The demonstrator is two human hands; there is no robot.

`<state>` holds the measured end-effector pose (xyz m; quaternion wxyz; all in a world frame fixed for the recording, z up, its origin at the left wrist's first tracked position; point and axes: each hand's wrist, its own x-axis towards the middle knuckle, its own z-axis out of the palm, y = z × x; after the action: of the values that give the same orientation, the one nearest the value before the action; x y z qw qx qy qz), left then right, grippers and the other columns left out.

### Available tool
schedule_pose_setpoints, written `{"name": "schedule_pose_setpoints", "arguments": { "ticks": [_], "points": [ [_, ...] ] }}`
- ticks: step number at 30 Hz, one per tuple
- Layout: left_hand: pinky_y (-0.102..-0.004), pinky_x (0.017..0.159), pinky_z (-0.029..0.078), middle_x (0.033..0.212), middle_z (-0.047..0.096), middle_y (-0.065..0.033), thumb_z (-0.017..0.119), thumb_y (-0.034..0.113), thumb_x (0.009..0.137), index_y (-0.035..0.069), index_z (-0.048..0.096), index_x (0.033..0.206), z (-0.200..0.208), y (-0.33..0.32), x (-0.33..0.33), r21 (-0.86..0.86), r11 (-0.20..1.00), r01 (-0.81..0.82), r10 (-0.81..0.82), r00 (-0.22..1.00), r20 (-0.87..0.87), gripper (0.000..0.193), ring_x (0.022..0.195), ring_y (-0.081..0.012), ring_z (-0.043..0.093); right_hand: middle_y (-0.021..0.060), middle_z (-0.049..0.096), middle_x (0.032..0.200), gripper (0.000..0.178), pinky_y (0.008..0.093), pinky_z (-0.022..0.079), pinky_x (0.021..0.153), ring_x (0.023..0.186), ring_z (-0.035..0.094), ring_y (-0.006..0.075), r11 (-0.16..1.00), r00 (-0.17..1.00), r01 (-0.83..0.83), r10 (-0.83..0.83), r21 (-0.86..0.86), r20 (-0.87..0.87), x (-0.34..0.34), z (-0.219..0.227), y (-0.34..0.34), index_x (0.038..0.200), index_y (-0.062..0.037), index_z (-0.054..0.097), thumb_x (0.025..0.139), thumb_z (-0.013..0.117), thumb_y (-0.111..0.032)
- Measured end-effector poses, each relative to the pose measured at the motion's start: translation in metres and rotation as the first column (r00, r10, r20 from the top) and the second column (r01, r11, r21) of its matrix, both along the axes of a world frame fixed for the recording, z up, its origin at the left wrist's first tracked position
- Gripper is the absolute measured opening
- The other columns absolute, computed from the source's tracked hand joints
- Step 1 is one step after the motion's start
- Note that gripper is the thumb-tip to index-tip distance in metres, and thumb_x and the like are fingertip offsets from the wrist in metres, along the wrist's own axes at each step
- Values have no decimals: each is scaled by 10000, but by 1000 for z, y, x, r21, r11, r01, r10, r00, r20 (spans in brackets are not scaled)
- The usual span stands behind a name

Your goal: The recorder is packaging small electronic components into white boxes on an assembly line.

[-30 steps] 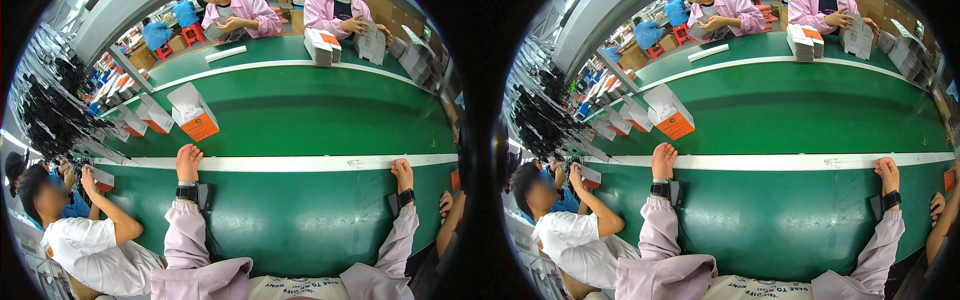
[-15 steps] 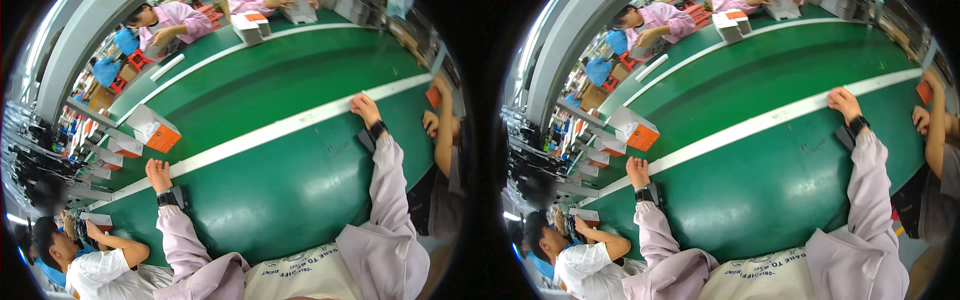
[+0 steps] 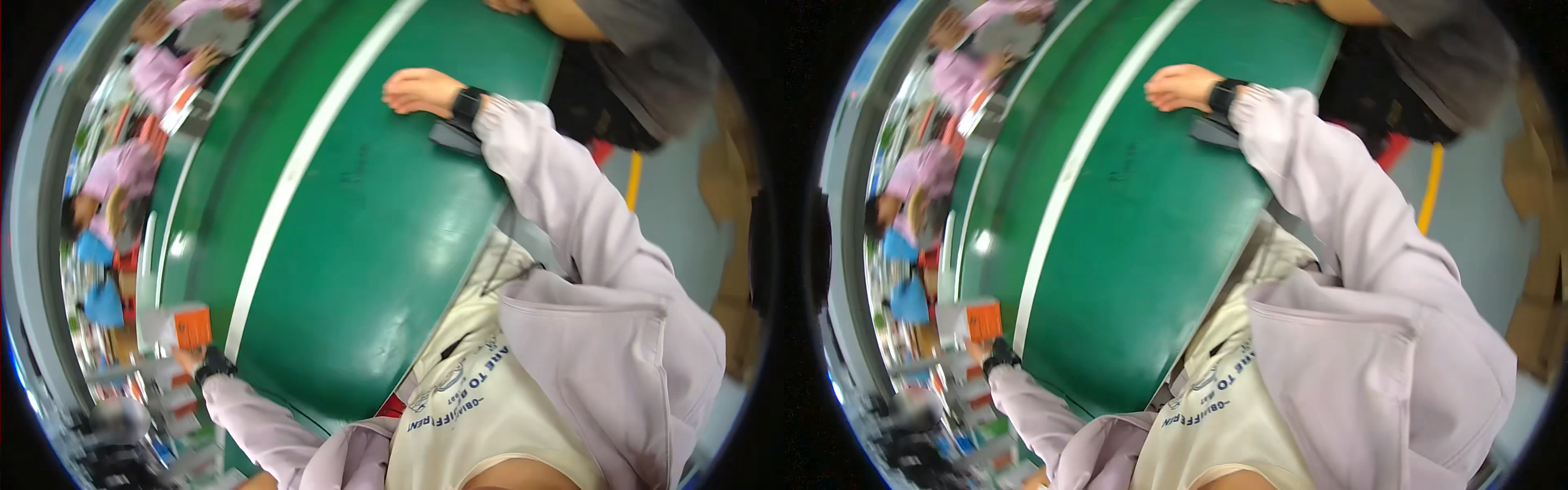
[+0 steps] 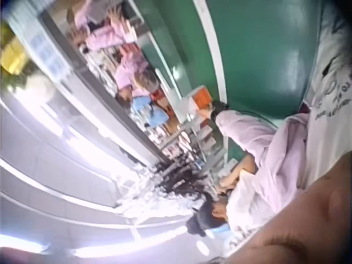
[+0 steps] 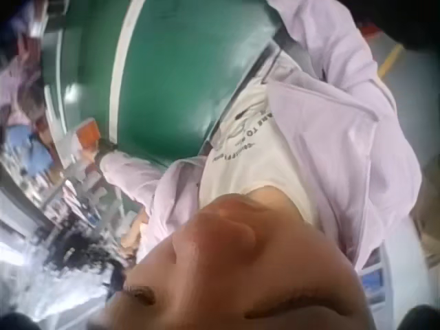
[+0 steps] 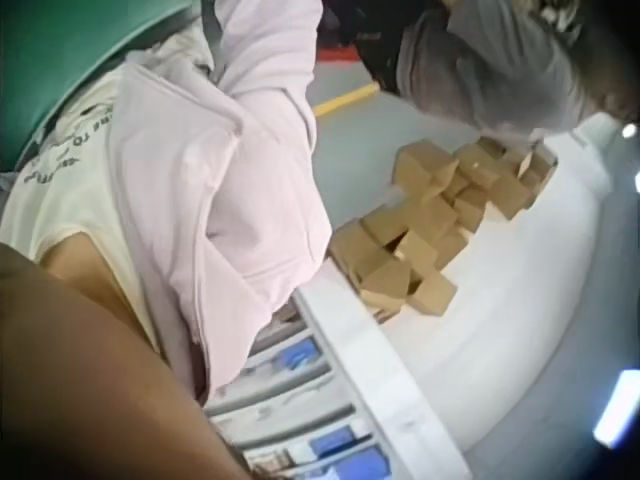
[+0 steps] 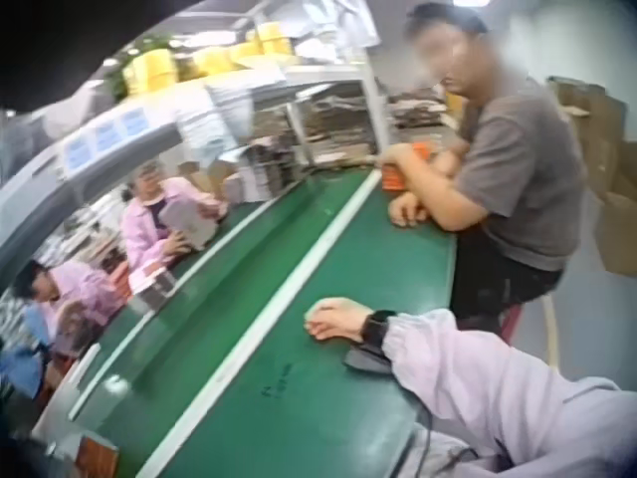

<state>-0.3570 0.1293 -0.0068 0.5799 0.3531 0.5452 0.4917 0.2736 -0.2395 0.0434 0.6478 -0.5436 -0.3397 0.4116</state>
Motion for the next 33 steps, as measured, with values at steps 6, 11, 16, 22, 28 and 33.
{"name": "schedule_pose_setpoints", "arguments": {
  "ticks": [6, 11, 16, 22, 28, 33],
  "points": [
    [-401, 698, 423, 1143, 448, -95, 344, 528, 759, 131, 380, 1163, 1, 37, 77, 164, 953, 254, -208, 945, -254, 568, 995, -268, 452, 73, 571, 800, 218, 251, 476, 648, 707, 552, 136, 991, 987, 117, -123, 60, 105, 4, 1, -2, 858, -29, 546, 767, 557, -226],
    [-398, 697, 426, 1133, 452, -96, 369, 497, 760, 121, 380, 1160, -7, 5, 117, 126, 944, 304, -259, 922, -287, 549, 987, -267, 456, 74, 580, 763, 223, 241, 486, 596, 652, 568, 135, 986, 963, 159, -167, 57, 212, 11, -2, 12, 813, -3, 546, 748, 563, -215],
    [-396, 696, 429, 1124, 457, -97, 394, 466, 760, 110, 380, 1156, 0, -27, 130, 114, 944, 310, -255, 904, -343, 532, 979, -267, 460, 74, 580, 738, 200, 252, 497, 571, 636, 571, 138, 978, 976, 178, -189, 106, 109, 18, -14, 31, 793, -2, 546, 731, 579, -189],
    [-392, 695, 432, 1113, 462, -98, 423, 429, 761, 98, 381, 1151, 25, -46, 136, 120, 944, 308, -236, 881, -411, 514, 970, -266, 465, 77, 577, 725, 160, 273, 507, 558, 623, 573, 144, 959, 977, 179, -146, 218, -158, 24, -24, 44, 773, -3, 548, 713, 592, -145],
    [-389, 694, 436, 1102, 468, -99, 453, 393, 762, 86, 381, 1146, 49, -52, 155, 115, 940, 322, -230, 845, -482, 497, 960, -265, 470, 87, 574, 725, 165, 278, 508, 544, 610, 572, 154, 960, 972, 183, -145, 212, -183, 38, -27, 64, 774, 4, 543, 708, 592, -139],
    [-387, 693, 439, 1092, 472, -100, 477, 362, 762, 76, 381, 1143, 76, -56, 162, 152, 942, 301, -186, 840, -509, 486, 952, -264, 474, 89, 576, 734, 184, 280, 504, 544, 611, 569, 155, 974, 973, 121, -79, 190, -217, 48, -36, 73, 782, 4, 539, 712, 591, -159]
  ]
}}
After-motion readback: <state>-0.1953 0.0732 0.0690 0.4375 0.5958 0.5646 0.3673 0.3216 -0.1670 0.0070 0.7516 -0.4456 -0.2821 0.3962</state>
